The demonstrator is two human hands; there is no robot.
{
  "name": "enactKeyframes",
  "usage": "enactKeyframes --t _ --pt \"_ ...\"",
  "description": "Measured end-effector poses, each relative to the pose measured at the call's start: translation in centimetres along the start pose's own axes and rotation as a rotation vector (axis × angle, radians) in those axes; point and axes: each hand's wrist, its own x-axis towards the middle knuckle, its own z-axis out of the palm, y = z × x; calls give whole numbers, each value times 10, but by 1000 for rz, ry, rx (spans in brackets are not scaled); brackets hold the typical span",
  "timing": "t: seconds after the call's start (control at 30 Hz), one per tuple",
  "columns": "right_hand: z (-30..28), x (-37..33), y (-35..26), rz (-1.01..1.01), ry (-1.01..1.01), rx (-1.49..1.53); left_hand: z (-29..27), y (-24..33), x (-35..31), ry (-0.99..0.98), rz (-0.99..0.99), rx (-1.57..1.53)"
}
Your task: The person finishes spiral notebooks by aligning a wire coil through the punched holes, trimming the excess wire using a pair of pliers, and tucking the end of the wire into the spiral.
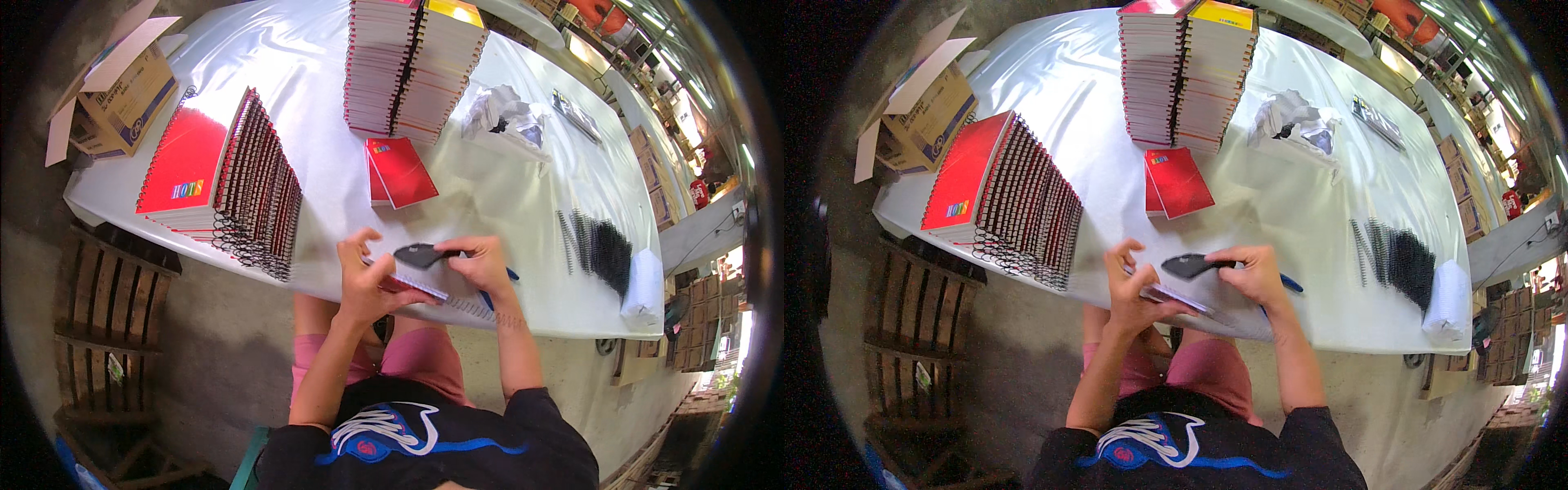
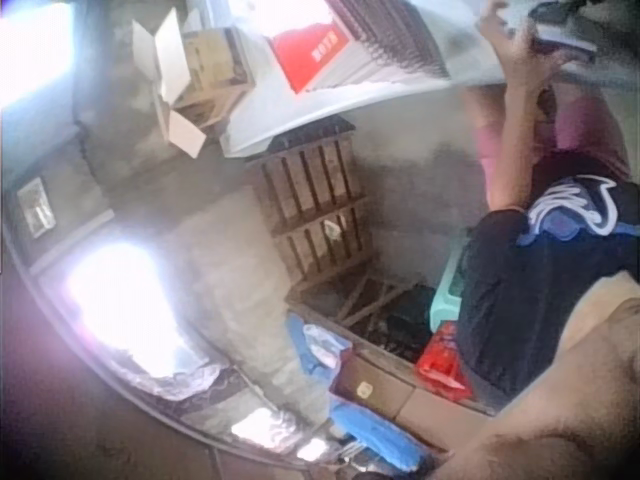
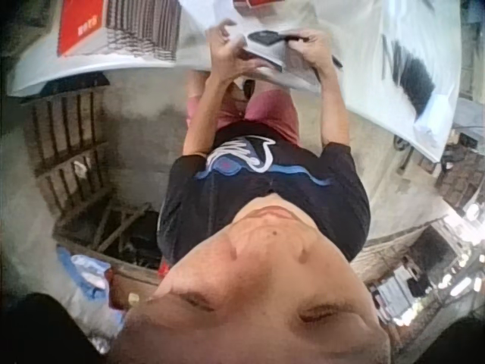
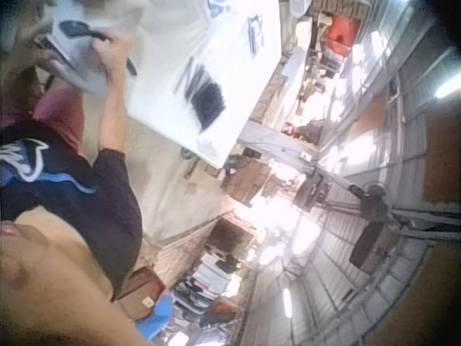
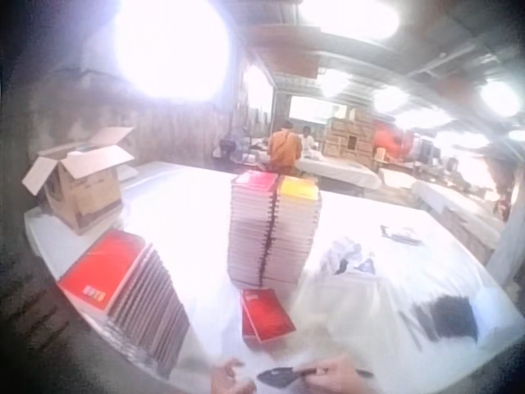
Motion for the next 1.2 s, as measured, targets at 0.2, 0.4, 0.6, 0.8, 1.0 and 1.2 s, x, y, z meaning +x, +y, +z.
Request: enactKeyframes --t 0.2,0.4,0.6,0.8,1.0,1.2 --pt "-2 -3 -3 -477 -324 617 5 -5 5 -19 195 156" --pt "6 -9 -2 -470 -263 792 10 -10 3 42 -55 -87" --pt "13 -3 -12 -340 -253 680 22 -37 0 5 -167 -302" --pt "22 0 -30 -270 -153 528 22 -35 -4 -54 -279 -377" --pt "24 21 -31 -44 -114 313 18 -32 3 -81 -221 -326" --pt "33 35 -30 -12 -173 29 17 -24 5 -39 -146 -304"
